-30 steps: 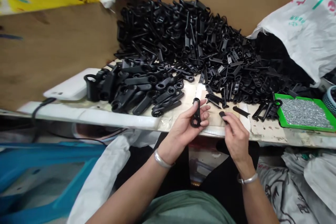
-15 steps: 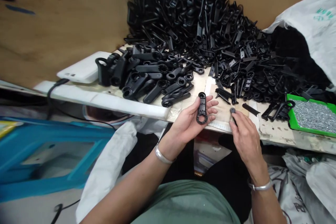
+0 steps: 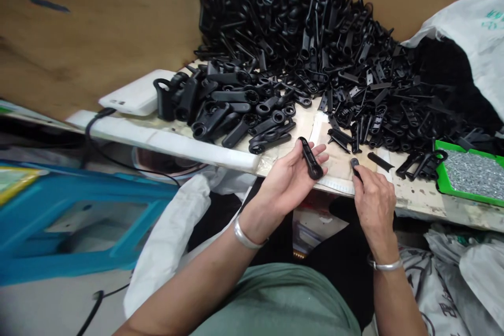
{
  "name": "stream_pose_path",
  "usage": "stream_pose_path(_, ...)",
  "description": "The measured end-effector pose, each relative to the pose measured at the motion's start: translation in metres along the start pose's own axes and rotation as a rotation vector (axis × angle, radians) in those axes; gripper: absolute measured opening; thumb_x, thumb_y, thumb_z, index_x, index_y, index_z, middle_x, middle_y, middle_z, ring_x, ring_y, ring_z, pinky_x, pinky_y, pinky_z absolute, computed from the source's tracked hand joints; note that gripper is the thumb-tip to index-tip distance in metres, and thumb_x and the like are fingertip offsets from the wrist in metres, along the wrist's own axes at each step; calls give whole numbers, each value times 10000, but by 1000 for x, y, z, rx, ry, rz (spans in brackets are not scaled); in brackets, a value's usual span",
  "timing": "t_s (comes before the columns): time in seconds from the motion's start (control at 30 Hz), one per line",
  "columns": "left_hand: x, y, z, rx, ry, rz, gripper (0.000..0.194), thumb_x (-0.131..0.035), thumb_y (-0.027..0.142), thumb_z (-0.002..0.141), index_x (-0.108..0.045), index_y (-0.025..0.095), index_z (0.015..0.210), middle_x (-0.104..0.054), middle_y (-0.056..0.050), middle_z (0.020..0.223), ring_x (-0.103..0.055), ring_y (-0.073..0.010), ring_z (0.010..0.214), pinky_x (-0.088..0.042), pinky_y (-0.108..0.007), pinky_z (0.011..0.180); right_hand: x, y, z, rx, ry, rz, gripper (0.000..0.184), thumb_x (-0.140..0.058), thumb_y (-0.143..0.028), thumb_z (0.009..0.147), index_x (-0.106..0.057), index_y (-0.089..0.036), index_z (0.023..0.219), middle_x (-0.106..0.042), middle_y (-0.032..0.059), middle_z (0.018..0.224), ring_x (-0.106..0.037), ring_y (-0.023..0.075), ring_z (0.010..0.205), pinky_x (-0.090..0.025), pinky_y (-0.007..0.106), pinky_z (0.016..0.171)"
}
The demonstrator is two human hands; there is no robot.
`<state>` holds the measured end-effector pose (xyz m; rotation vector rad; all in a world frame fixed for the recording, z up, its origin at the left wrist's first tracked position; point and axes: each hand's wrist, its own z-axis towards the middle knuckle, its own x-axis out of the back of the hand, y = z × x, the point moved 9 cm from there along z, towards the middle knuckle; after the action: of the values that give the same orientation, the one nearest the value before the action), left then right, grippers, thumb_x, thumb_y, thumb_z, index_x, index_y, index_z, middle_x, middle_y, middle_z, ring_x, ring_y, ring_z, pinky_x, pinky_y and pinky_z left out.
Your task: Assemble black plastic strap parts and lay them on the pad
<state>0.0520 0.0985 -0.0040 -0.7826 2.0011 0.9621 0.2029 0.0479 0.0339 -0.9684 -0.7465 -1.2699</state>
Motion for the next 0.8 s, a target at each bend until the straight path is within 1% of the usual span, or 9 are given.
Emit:
stream_pose_path(0.13,2,0,-4,3,18,12,117,-439,139,964,-548,144,923,-640,-115,1099,-638,-159,839,-501,-300,752,14,4,-3,-29,132,102,256,-532,-273,911,-710,-188,1074,-753,104,1039,-699,259,925,-536,418,874)
stream_pose_path(0.2,3,0,-5,-8,8,21,119,-460,61,928,-553,128,961,-653,-130,1100,-656,-170,872,-500,-315,814,23,9,-7,-104,191,186,257,-574,-305,892,-719,-192,1072,-754,95,1049,-710,248,912,-543,408,887)
stream_pose_path(0.27,4,-1,-5,-13,-10,28,145,-470,30,909,-556,107,996,-661,-152,1106,-671,-191,910,-492,-343,880,27,14,-12,-220,199,330,273,-627,-342,860,-724,-194,1068,-754,88,1049,-719,240,886,-553,412,893)
stream_pose_path(0.37,4,-4,-5,-11,-50,35,185,-468,24,906,-567,61,1058,-653,-199,1151,-670,-230,1018,-462,-371,978,18,13,-21,-389,126,719,292,-698,-349,811,-716,-199,1060,-757,74,1032,-730,233,887,-574,423,892)
stream_pose_path(0.47,3,-4,-5,-17,-82,48,198,-475,17,900,-586,39,1063,-656,-211,1163,-651,-251,1094,-446,-374,1017,5,1,-28,-479,35,1074,263,-746,-312,775,-714,-205,1014,-767,57,970,-742,222,842,-607,410,836)
stream_pose_path(0.57,1,-4,-6,-26,-109,75,182,-485,10,894,-617,47,1013,-690,-186,1099,-659,-245,1084,-448,-375,1018,-6,-9,-34,-544,-10,1262,284,-749,-303,777,-693,-204,1037,-766,65,966,-740,213,814,-625,391,768)
stream_pose_path(0.7,-3,-3,-8,-63,-163,58,201,-507,8,880,-628,81,1023,-712,-132,1074,-669,-217,1069,-458,-365,1020,-27,-23,-43,-683,-94,1448,420,-706,-326,817,-598,-225,1210,-754,69,1008,-729,190,802,-624,357,714)
stream_pose_path(0.73,-3,-3,-9,-83,-179,52,209,-521,14,875,-628,91,1036,-711,-121,1086,-664,-215,1079,-458,-367,1023,-32,-28,-45,-707,-117,1490,422,-702,-329,820,-595,-233,1217,-752,60,1002,-724,183,800,-622,343,704)
stream_pose_path(0.8,-4,-1,-10,-128,-209,56,212,-559,34,861,-631,105,1047,-708,-111,1108,-652,-219,1107,-450,-372,1034,-39,-40,-45,-713,-178,1565,336,-699,-345,822,-653,-230,1134,-744,45,976,-711,170,797,-616,317,686)
